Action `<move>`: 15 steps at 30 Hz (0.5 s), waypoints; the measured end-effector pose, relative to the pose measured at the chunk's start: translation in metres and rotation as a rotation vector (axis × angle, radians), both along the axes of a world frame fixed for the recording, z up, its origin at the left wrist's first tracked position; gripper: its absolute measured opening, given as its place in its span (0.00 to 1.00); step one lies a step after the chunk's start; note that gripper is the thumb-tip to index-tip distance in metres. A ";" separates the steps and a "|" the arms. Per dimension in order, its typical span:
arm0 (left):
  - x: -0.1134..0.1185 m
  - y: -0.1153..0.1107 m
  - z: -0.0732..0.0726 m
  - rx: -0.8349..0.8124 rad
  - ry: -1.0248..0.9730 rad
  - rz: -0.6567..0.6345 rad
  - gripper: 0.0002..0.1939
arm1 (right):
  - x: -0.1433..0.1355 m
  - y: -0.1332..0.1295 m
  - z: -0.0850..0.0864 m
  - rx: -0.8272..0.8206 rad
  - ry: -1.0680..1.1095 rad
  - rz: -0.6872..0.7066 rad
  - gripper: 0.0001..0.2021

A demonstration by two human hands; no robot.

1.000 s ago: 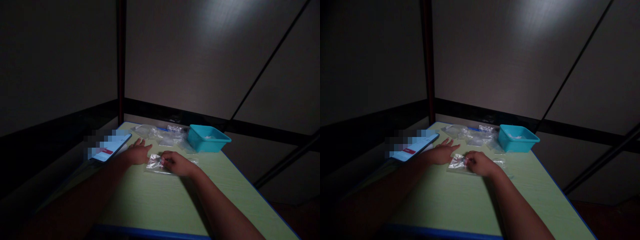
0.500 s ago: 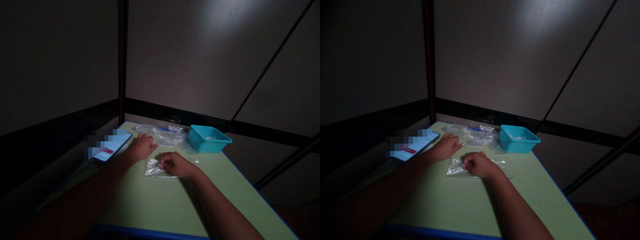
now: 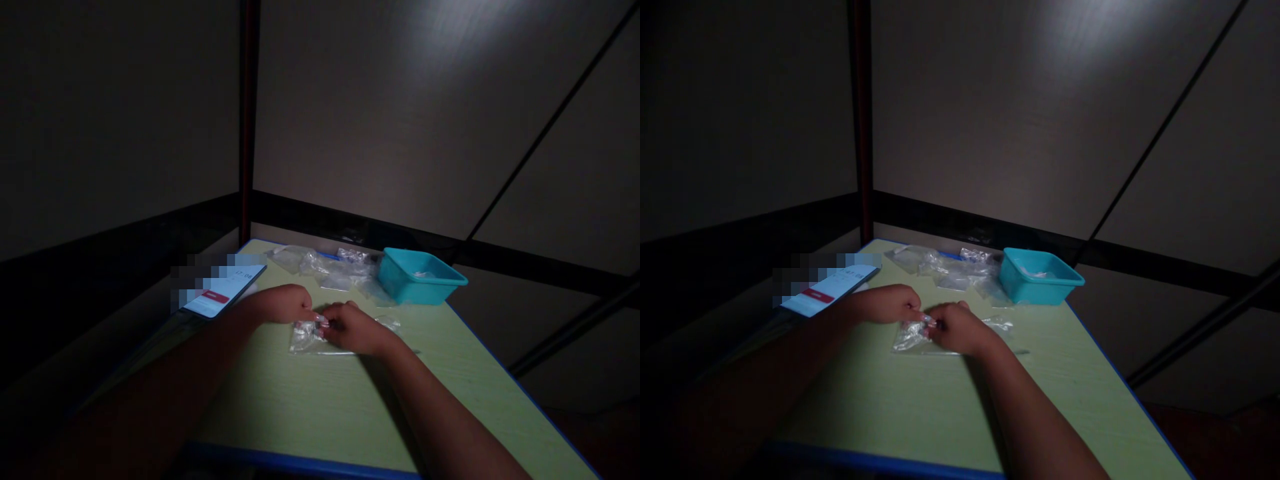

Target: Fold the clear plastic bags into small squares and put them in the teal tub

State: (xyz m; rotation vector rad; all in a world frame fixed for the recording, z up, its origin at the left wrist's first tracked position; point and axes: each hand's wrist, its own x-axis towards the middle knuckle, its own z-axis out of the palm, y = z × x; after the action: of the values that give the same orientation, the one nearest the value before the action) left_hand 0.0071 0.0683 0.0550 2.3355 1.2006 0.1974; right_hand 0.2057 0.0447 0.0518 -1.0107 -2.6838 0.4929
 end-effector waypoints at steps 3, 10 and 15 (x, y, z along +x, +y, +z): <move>0.000 0.001 -0.002 -0.003 0.015 -0.005 0.15 | 0.002 0.001 -0.001 0.002 0.023 -0.032 0.06; 0.003 -0.005 0.002 0.051 0.064 0.044 0.13 | 0.012 0.011 -0.009 0.048 0.034 -0.167 0.09; 0.005 -0.007 0.002 0.124 0.113 0.103 0.13 | 0.011 0.012 -0.011 0.074 0.004 -0.183 0.08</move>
State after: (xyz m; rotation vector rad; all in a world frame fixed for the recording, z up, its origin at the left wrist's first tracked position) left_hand 0.0118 0.0609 0.0575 2.4211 1.4022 0.1822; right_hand 0.2166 0.0567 0.0407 -1.2172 -2.5523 0.3559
